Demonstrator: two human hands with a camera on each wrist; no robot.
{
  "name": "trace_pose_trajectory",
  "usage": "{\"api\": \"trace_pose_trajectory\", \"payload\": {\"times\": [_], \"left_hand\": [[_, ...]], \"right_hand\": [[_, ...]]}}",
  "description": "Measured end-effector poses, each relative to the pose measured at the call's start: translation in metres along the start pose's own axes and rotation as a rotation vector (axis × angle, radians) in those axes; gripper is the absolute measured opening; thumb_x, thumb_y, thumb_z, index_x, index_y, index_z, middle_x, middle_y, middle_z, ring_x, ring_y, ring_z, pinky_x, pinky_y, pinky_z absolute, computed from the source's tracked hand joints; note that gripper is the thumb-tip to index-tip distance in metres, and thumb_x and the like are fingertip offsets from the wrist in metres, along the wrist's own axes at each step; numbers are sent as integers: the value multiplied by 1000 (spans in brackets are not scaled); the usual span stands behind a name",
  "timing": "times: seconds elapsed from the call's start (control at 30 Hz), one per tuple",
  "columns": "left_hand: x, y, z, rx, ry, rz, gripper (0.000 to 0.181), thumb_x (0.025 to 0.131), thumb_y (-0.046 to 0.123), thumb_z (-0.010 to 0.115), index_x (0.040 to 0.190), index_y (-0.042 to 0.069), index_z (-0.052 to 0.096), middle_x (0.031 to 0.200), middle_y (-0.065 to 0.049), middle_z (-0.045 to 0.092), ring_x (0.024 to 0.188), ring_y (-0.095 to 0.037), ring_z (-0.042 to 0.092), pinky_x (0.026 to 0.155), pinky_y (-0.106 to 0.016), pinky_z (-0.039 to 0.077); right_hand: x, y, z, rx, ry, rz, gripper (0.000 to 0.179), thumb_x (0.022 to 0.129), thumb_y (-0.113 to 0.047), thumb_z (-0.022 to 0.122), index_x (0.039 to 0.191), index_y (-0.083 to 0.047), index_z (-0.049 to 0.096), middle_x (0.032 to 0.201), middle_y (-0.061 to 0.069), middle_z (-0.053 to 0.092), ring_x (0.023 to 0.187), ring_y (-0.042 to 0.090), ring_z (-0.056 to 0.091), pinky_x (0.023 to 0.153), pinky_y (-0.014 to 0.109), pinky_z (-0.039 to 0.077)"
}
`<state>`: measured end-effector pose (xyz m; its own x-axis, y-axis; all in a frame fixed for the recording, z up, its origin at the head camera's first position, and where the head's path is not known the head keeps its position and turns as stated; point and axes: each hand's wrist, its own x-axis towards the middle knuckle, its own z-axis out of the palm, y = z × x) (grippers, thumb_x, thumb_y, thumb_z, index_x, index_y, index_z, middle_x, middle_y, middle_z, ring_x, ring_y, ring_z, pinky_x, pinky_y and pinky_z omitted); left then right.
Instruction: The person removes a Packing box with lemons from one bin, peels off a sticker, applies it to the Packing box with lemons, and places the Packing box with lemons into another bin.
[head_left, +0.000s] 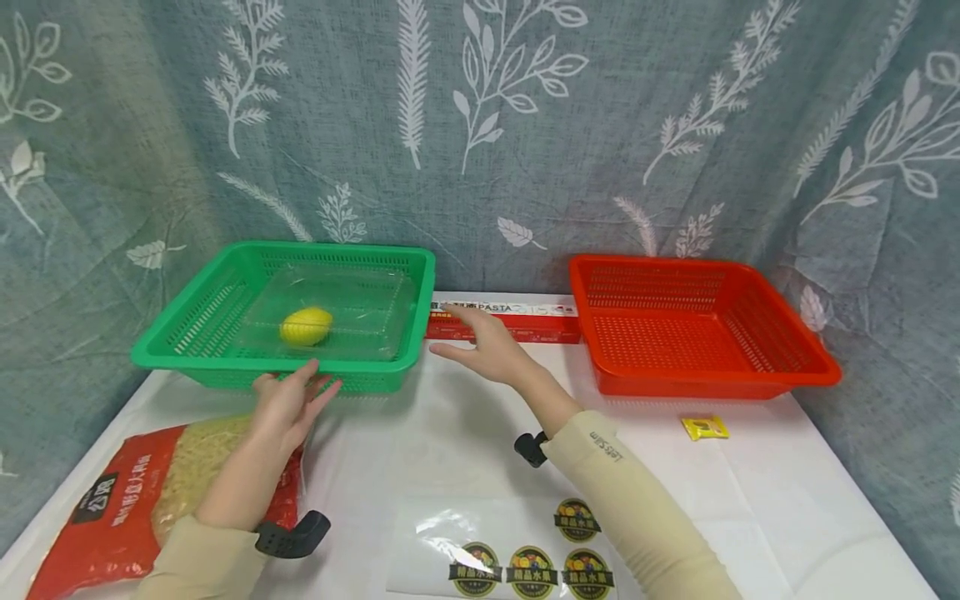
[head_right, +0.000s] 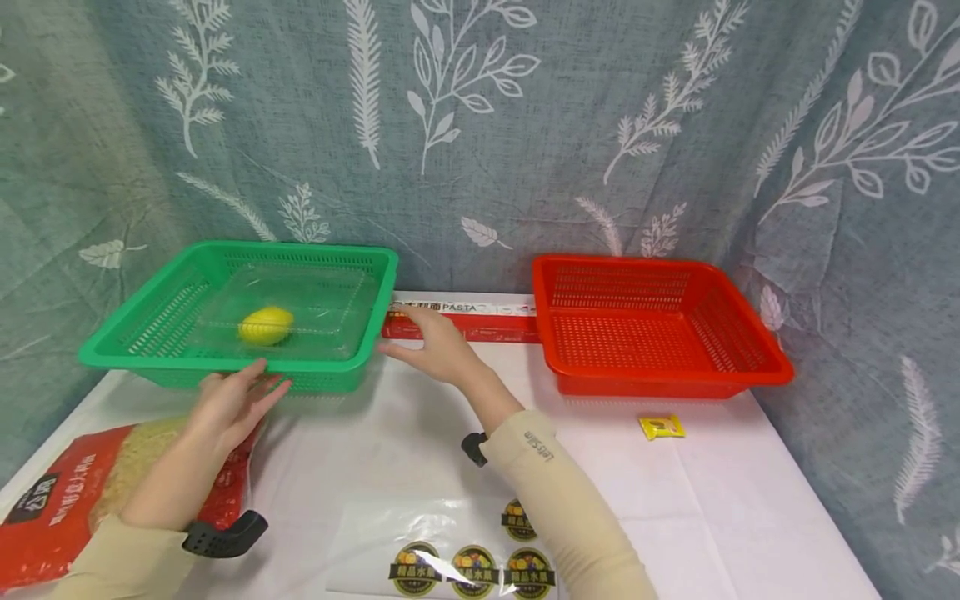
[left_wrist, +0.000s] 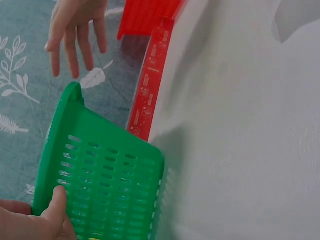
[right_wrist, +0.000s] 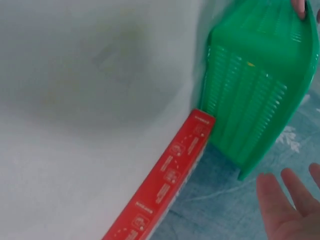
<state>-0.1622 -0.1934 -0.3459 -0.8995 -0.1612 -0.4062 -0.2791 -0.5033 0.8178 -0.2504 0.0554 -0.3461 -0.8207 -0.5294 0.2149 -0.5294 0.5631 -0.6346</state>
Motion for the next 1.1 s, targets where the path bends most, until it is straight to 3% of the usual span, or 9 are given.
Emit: {"api": "trace_pose_trajectory", "payload": {"times": [0.13,0.3,0.47,0.6,0.9,1.1], "left_hand": [[1,-2,2,-23,9,13,77,97,7,29,132,20,-38,147,-13,-8,134,-18,22,92,-20,41],[2,-4,2,-63,21,28,78,97,6,31,132,21,-37,146,-14,-8,133,-19,22,92,-21,41],[5,-5,3,-96,35,41,78,96,5,34,135,22,-33,142,-14,-1,120,-17,35,93,-23,41],[8,-5,2,-122,81,50,77,95,4,37,137,21,-24,135,-9,9,109,-12,39,92,-23,42],[12,-9,2,-187,132,91,77,94,1,40,137,24,-19,133,-8,12,108,-10,38,92,-23,42],[12,-12,2,-226,131,115,77,93,1,40,136,26,-18,134,-7,11,108,-10,38,91,-23,43]], "right_hand": [[4,-2,6,104,27,-23,59,85,-30,65,135,-7,44,134,8,47,119,25,46,88,40,48],[9,-5,16,220,29,11,55,85,-26,66,133,-7,47,130,6,51,115,25,50,81,29,51],[15,-8,22,210,55,24,57,83,-25,68,132,-7,47,130,5,51,112,24,52,81,25,50],[20,-14,27,203,63,1,56,83,-24,69,131,-5,48,128,9,53,109,22,55,80,22,50],[31,-28,34,202,55,-3,55,82,-24,69,130,-8,50,125,11,55,102,22,58,79,26,50],[33,-41,40,210,20,28,56,83,-28,68,133,-12,47,127,7,53,106,21,55,78,19,48]]}}
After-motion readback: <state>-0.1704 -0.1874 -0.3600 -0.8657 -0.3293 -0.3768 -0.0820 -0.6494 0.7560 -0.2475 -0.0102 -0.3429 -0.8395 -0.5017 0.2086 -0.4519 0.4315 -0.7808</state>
